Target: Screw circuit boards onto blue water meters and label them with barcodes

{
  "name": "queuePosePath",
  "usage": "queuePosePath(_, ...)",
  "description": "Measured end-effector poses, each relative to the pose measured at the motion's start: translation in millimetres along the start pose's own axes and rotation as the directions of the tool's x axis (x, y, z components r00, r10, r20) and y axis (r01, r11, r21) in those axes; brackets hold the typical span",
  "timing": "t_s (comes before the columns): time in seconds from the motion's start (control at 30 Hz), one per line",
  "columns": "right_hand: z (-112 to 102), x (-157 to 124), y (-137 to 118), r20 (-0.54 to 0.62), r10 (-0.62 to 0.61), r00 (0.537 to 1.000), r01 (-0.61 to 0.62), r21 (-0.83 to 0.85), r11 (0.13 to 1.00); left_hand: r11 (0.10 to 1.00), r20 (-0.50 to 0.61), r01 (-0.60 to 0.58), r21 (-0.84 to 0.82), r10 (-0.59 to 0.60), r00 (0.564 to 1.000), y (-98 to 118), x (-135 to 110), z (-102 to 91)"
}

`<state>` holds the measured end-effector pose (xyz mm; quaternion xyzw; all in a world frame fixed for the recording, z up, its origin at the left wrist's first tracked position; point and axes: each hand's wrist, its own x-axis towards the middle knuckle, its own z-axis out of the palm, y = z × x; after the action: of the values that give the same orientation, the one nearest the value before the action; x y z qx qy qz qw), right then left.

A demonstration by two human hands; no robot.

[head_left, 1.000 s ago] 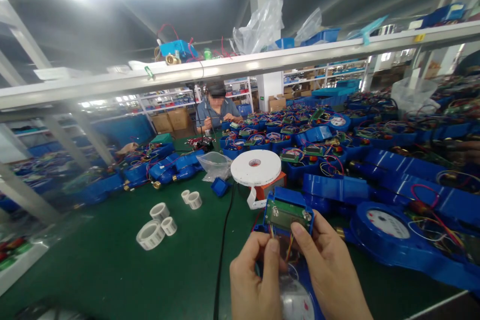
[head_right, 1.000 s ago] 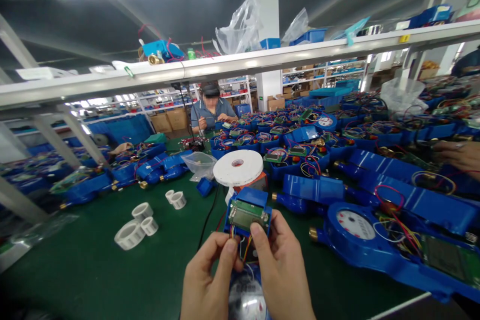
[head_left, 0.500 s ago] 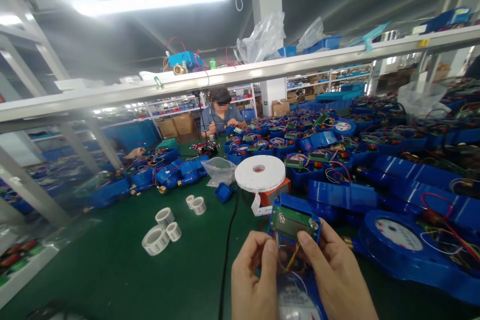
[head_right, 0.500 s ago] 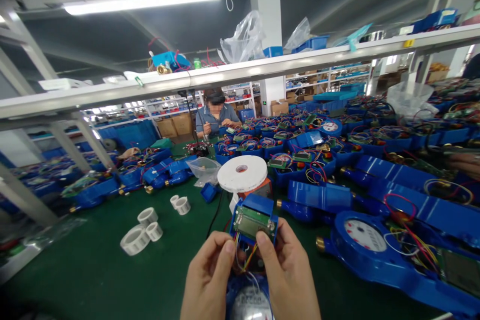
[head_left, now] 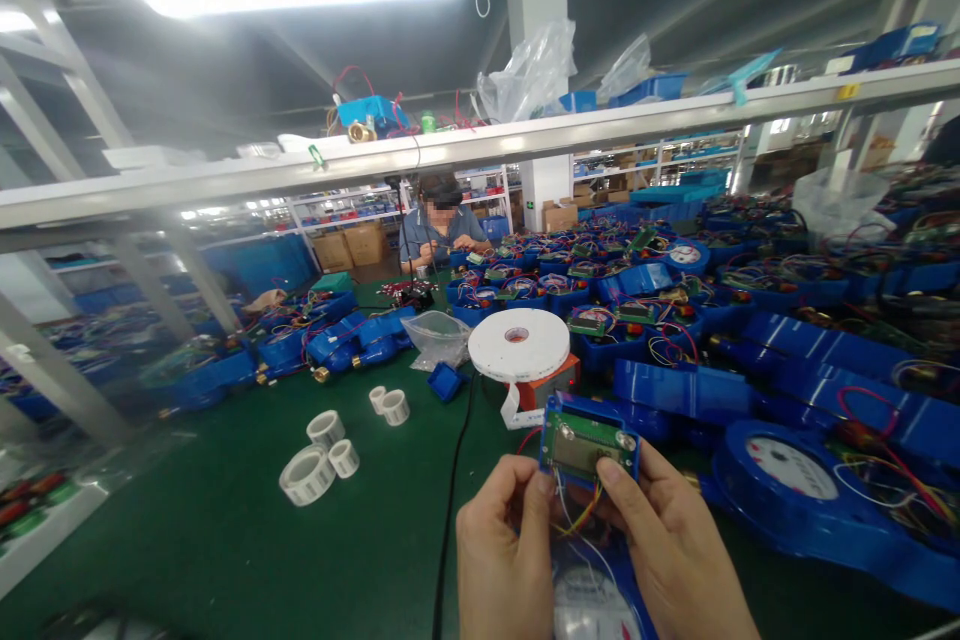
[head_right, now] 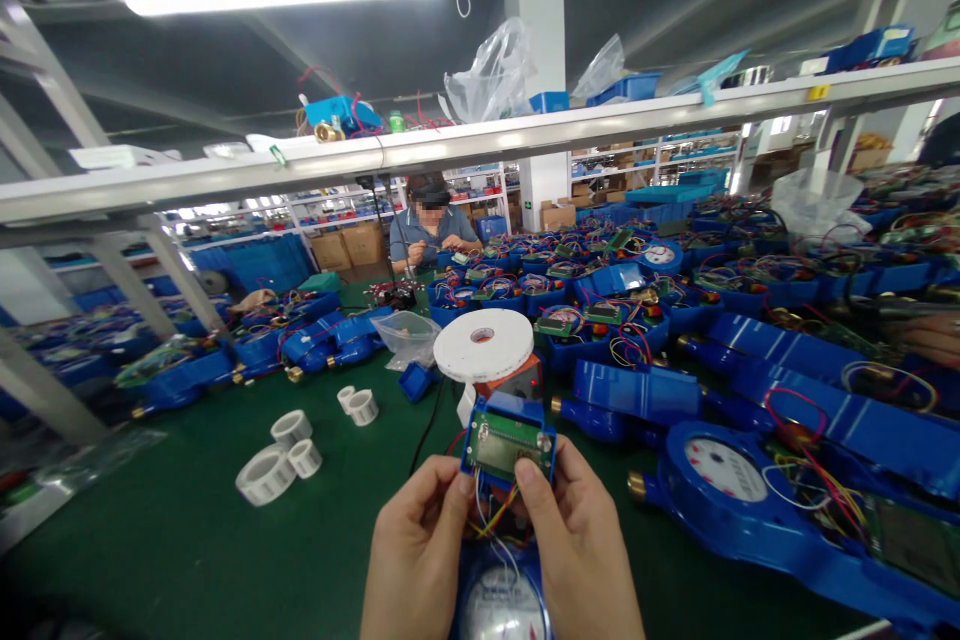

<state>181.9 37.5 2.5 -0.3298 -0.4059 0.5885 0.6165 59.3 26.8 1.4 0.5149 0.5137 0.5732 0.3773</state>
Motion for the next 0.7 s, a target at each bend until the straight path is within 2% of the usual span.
queuePosePath(0.1,1.2,-1.2,0.1,-0.009,-0.006,1.000,0.005,-0.015,1.000,0.999,0.008,0.006,0.038,-0.006,1.000,-0.1,1.2,0.6)
queuePosePath(0.17,3.2,-1.8,0.5,-0.016,-0.023,1.000,0.022,-0.018,1.000,0.999,-0.004,0.051,0.008,-0.051,0.999,0.6,0.3,1.3)
queuePosePath(0.23,5.1,-2.3,0.6,-0.025,-0.032,0.999,0.032,-0.027,0.999,0.998,-0.083,0.059,-0.037,-0.062,0.995,1.5,-2.6,1.8)
queuePosePath(0.3,6.2,-2.7,0.2,-0.031,-0.033,0.999,0.031,-0.037,0.999,0.999,-0.234,-0.051,0.004,0.050,0.971,2.7,-7.0,1.6)
queuePosePath(0.37,6.3,-3.1,-0.4,-0.032,-0.030,0.999,0.028,-0.057,0.998,0.968,-0.314,-0.202,0.149,0.240,0.919,4.5,-11.0,0.4)
queuePosePath(0.4,6.1,-3.2,-0.7,-0.030,-0.032,0.999,0.030,-0.069,0.997,0.945,-0.302,-0.248,0.212,0.305,0.903,5.5,-12.2,-0.3)
queuePosePath(0.47,5.5,-3.3,-1.0,-0.024,-0.036,0.999,0.034,-0.093,0.995,0.931,-0.239,-0.264,0.253,0.325,0.915,7.4,-12.8,-1.4)
queuePosePath(0.57,5.1,-3.0,-0.9,-0.034,-0.043,0.999,0.038,-0.113,0.993,0.960,-0.191,-0.188,0.208,0.228,0.955,8.7,-10.1,-1.5)
queuePosePath(0.7,5.9,-2.7,-1.8,-0.045,-0.056,0.997,0.050,-0.119,0.992,0.970,-0.175,-0.133,0.205,0.170,0.970,8.6,-6.4,0.1)
